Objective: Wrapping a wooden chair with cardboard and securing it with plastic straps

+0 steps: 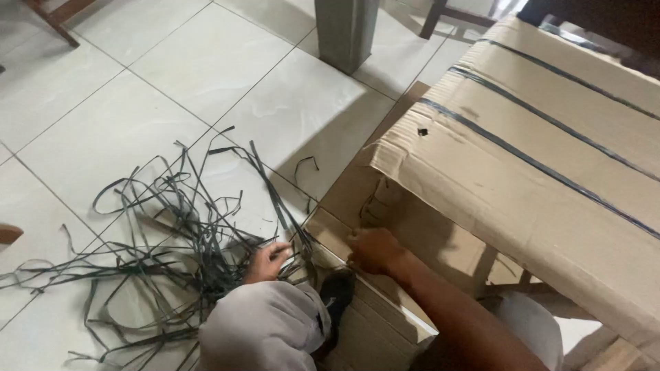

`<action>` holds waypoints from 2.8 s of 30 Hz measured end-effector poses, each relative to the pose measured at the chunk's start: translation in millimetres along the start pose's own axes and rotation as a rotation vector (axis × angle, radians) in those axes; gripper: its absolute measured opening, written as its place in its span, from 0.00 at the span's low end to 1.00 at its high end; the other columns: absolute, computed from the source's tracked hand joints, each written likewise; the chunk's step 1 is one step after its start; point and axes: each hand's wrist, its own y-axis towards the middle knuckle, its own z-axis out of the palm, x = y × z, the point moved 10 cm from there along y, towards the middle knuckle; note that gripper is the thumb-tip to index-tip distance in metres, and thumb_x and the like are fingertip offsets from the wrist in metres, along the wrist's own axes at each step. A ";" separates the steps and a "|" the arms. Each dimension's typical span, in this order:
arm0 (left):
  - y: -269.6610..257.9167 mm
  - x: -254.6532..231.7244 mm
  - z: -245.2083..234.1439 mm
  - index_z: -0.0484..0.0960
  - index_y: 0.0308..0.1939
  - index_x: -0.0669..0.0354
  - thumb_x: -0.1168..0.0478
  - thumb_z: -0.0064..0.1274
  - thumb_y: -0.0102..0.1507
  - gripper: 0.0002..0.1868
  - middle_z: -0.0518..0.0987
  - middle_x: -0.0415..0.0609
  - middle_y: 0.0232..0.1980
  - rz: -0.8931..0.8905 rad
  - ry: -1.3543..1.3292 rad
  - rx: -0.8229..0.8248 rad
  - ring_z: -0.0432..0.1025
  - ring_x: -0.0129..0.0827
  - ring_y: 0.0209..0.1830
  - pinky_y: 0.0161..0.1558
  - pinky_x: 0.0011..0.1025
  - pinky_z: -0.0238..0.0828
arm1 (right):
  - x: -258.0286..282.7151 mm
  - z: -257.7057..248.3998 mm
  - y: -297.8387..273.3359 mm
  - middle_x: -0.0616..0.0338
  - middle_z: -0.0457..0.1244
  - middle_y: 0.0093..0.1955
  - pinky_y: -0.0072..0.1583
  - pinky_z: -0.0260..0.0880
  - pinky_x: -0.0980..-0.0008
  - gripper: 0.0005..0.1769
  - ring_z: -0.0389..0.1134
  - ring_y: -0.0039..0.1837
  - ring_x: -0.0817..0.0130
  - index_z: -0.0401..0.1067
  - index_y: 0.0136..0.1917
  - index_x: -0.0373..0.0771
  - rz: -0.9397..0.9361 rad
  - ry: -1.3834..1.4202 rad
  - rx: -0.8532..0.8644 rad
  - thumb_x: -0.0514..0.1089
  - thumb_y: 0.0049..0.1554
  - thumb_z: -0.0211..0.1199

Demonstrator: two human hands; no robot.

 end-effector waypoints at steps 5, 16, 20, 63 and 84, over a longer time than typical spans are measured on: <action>-62.4 -129.2 20.6 0.85 0.45 0.42 0.55 0.60 0.60 0.09 0.84 0.44 0.44 0.086 -0.149 0.024 0.76 0.36 0.47 0.48 0.33 0.76 | 8.3 52.3 41.9 0.57 0.68 0.57 0.49 0.76 0.52 0.14 0.73 0.52 0.50 0.74 0.53 0.47 -0.028 0.048 0.030 0.55 0.58 0.60; -279.5 -423.6 -99.9 0.50 0.13 0.55 0.79 0.46 0.47 0.22 0.55 0.45 0.15 1.222 -0.520 0.182 0.48 0.41 0.11 0.24 0.40 0.60 | 90.1 177.4 121.5 0.64 0.52 0.78 0.45 0.76 0.59 0.19 0.71 0.52 0.56 0.67 0.64 0.44 -0.272 0.027 -0.146 0.42 0.60 0.52; -281.8 -412.6 -100.4 0.53 0.16 0.58 0.77 0.42 0.56 0.19 0.57 0.46 0.17 1.261 -0.573 0.299 0.49 0.40 0.12 0.25 0.41 0.55 | 126.6 147.1 106.1 0.61 0.41 0.85 0.53 0.69 0.49 0.16 0.63 0.64 0.47 0.79 0.46 0.39 -0.267 0.071 0.045 0.52 0.55 0.61; -20.9 -85.1 -42.9 0.74 0.45 0.62 0.54 0.32 0.76 0.18 0.65 0.42 0.28 0.172 -0.875 -0.262 0.62 0.29 0.28 0.35 0.30 0.66 | -1.2 152.4 10.5 0.49 0.70 0.55 0.55 0.70 0.45 0.15 0.72 0.55 0.41 0.66 0.60 0.53 0.433 0.590 -0.016 0.51 0.61 0.48; -10.5 -270.4 -40.6 0.79 0.48 0.57 0.46 0.28 0.75 0.26 0.62 0.36 0.29 0.370 -0.546 -0.241 0.52 0.20 0.24 0.25 0.22 0.47 | -85.8 134.0 -90.1 0.60 0.66 0.64 0.53 0.72 0.52 0.18 0.73 0.54 0.53 0.63 0.66 0.56 0.811 0.857 -0.411 0.57 0.65 0.48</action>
